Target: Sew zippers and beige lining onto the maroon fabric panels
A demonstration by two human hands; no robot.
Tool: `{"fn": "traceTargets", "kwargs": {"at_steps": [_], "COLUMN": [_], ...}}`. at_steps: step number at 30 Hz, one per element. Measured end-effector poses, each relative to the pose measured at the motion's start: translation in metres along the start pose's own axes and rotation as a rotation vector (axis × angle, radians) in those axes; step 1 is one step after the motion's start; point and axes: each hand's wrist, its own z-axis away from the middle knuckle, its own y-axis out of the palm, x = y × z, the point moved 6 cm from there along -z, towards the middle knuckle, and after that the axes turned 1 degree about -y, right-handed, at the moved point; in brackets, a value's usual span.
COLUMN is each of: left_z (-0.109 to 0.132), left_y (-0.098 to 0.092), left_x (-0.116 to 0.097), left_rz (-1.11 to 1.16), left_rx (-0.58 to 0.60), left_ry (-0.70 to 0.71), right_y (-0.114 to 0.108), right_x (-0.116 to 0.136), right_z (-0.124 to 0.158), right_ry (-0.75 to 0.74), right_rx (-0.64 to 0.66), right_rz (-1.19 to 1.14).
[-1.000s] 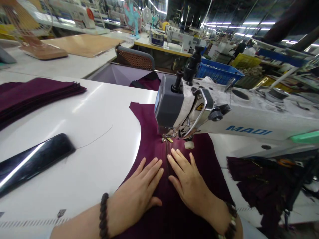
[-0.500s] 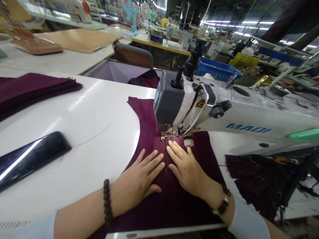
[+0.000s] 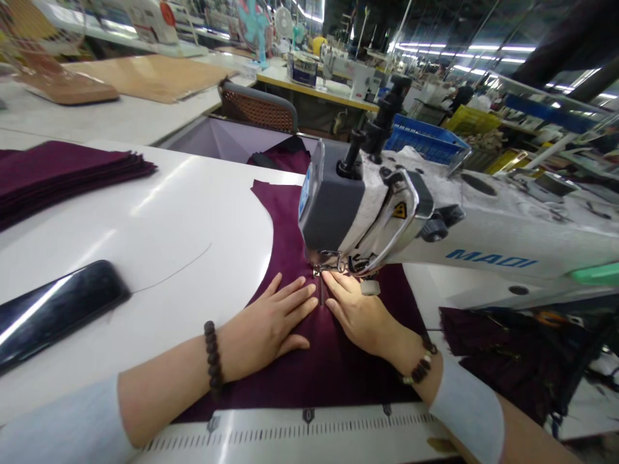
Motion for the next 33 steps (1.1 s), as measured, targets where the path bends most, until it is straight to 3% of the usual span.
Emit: {"fn": "traceTargets", "kwargs": {"at_steps": [11, 17, 33], "left_z": [0.001, 0.0, -0.007], "left_y": [-0.004, 0.001, 0.0], "left_x": [0.005, -0.005, 0.004], "left_rz": [-0.019, -0.044, 0.032], "left_rx": [0.017, 0.0, -0.019], "left_ry": [0.045, -0.047, -0.033], "right_y": [-0.007, -0.007, -0.005], "right_x": [0.0, 0.004, -0.007], "right_z": [0.001, 0.001, -0.009], "right_ry": [-0.074, -0.097, -0.087], "right_rx": [-0.117, -0.143, -0.101], "right_rz": [-0.074, -0.039, -0.073]}}
